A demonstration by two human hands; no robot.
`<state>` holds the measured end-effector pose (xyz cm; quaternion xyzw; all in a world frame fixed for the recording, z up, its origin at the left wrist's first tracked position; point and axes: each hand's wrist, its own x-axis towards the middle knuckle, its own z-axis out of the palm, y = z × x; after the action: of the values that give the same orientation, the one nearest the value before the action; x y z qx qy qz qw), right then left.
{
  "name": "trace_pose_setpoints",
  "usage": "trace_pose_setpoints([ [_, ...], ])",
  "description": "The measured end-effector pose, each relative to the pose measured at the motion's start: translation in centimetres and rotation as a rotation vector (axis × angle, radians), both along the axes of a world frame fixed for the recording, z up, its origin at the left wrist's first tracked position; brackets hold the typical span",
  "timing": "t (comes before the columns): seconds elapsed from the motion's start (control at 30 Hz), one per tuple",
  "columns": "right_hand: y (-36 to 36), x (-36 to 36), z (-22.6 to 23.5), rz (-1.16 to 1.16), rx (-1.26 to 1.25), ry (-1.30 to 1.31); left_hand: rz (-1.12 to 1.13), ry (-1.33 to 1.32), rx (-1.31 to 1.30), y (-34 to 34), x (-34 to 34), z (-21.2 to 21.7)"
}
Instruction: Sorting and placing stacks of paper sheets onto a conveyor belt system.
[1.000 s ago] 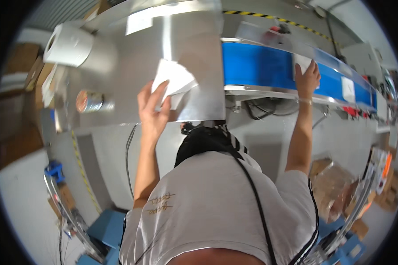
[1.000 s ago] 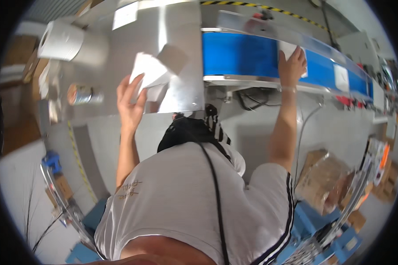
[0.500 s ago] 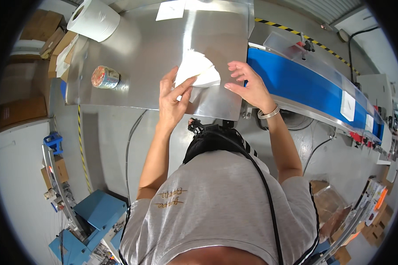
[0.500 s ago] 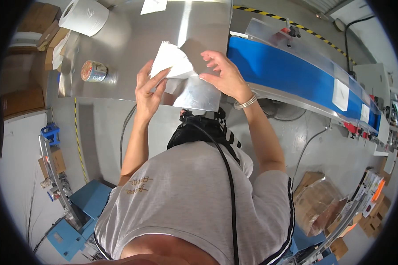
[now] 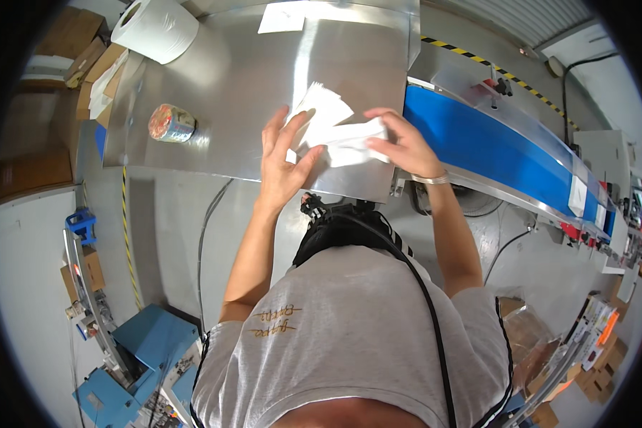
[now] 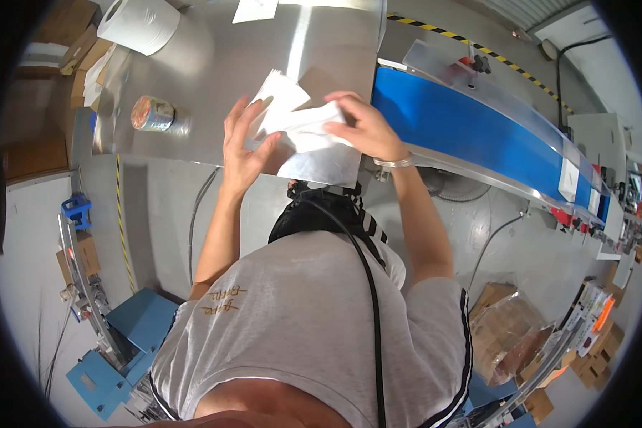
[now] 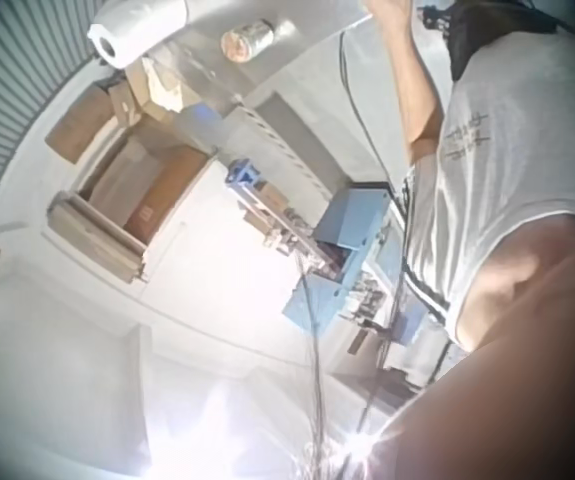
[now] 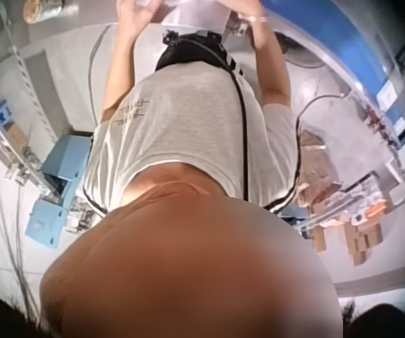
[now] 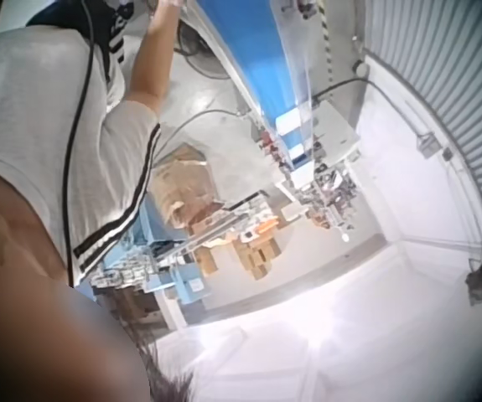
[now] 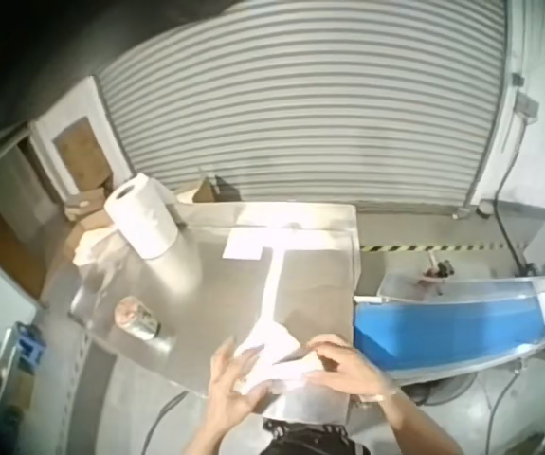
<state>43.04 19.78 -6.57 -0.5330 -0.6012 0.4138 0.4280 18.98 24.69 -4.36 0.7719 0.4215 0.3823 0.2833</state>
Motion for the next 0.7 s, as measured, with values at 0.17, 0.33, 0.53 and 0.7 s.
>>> trace_pose_setpoints([
  [0.17, -4.8, 8.0, -4.4, -0.561, -0.145, 0.276, -0.005, 0.019, 0.001, 0.5, -0.1, -0.8],
  [0.33, -9.6, 18.8, -6.2, -0.959, -0.276, -0.28, -0.008, 0.005, 0.061, 0.9, -0.2, -1.3],
  [0.53, -8.7, 17.3, -5.1, -0.977, 0.02, -1.002, 0.038, -0.001, 0.091, 1.0, 0.0, -1.9],
  [0.7, -1.7, 4.8, 0.0, -0.225, 0.214, -0.382, 0.045, -0.003, 0.087, 1.0, 0.1, -2.0],
])
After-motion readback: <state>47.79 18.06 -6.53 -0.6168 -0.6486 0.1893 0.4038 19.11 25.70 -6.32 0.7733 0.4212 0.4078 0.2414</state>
